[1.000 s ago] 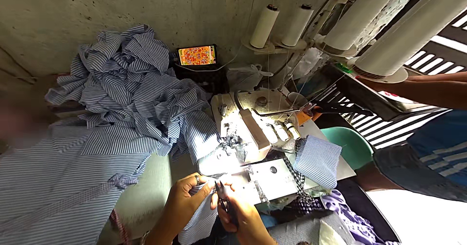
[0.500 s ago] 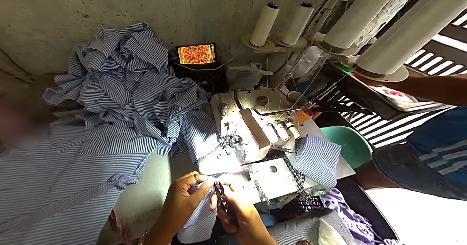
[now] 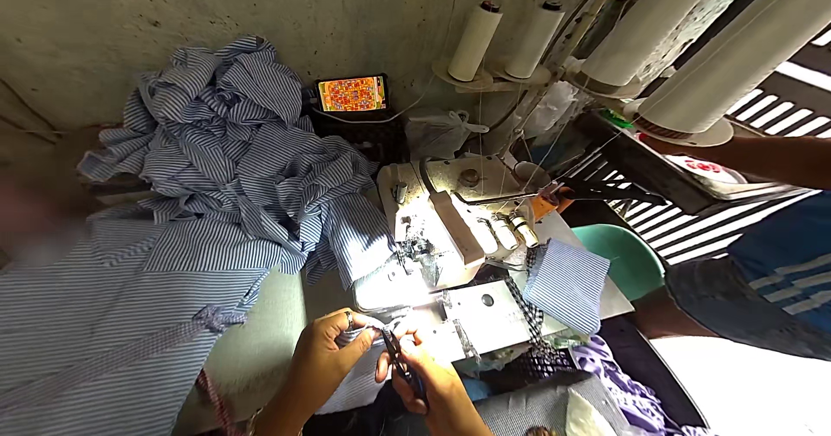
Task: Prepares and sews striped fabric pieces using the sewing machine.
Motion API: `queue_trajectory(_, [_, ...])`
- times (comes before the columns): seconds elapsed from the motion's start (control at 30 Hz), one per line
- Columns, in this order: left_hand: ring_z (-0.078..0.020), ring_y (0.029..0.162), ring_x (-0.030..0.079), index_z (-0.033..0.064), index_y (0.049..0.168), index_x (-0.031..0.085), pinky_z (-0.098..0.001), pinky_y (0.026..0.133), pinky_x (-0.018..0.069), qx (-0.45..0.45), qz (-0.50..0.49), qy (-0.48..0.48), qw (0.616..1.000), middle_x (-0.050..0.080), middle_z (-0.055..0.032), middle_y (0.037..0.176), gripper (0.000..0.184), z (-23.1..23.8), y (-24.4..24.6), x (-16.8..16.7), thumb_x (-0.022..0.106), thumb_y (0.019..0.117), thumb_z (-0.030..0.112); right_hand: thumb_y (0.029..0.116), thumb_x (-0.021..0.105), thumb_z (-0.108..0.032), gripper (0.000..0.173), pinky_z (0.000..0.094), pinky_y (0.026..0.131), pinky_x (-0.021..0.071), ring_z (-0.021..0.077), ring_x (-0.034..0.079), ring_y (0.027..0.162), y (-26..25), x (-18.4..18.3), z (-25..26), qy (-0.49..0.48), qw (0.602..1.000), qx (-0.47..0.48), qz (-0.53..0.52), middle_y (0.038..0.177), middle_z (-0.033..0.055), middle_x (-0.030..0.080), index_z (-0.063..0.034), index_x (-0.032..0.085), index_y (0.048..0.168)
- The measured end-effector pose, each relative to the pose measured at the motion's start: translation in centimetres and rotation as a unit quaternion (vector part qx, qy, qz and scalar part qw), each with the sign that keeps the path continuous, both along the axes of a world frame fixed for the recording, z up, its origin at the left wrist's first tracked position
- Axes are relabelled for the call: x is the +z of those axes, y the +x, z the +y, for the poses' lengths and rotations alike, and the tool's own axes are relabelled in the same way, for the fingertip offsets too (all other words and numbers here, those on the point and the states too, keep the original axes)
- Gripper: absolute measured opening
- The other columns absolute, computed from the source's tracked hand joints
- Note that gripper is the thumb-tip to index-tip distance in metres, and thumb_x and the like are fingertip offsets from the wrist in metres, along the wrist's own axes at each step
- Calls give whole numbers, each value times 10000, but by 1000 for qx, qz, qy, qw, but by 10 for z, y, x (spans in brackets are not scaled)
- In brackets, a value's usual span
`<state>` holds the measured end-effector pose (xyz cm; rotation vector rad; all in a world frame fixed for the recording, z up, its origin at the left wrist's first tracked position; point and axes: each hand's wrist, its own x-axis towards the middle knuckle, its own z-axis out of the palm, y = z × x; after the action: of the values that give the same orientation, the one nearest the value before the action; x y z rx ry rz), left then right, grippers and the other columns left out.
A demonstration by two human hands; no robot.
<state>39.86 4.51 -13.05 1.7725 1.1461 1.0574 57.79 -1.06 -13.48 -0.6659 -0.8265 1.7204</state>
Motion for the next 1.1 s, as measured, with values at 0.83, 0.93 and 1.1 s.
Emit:
queue_trajectory(0.83, [-229, 568, 572, 150, 605, 584, -445, 636, 422, 103, 369, 318, 867, 552, -19, 605, 256, -10, 23, 12, 675, 723, 358, 976, 585, -221, 164, 237, 652, 542, 79, 664, 753, 0, -17, 14, 317, 730, -247, -553, 834, 12, 686, -96, 690, 952])
queue_trajectory(0.93, [-221, 546, 551, 162, 609, 583, -442, 662, 413, 100, 384, 336, 854, 532, -6, 585, 296, -10, 24, 6, 652, 779, 394, 1047, 528, -241, 229, 145, 624, 470, 3, 549, 669, 7, -13, 11, 272, 824, -164, -468, 800, -5, 599, -65, 639, 954])
queue_trajectory(1.1, [-191, 527, 534, 177, 621, 593, -432, 684, 412, 65, 338, 324, 881, 539, 14, 568, 321, -6, 20, 1, 623, 818, 429, 1034, 548, -171, 130, 102, 730, 506, -45, 598, 825, 8, -14, 14, 295, 873, -169, -349, 928, -21, 632, -82, 605, 958])
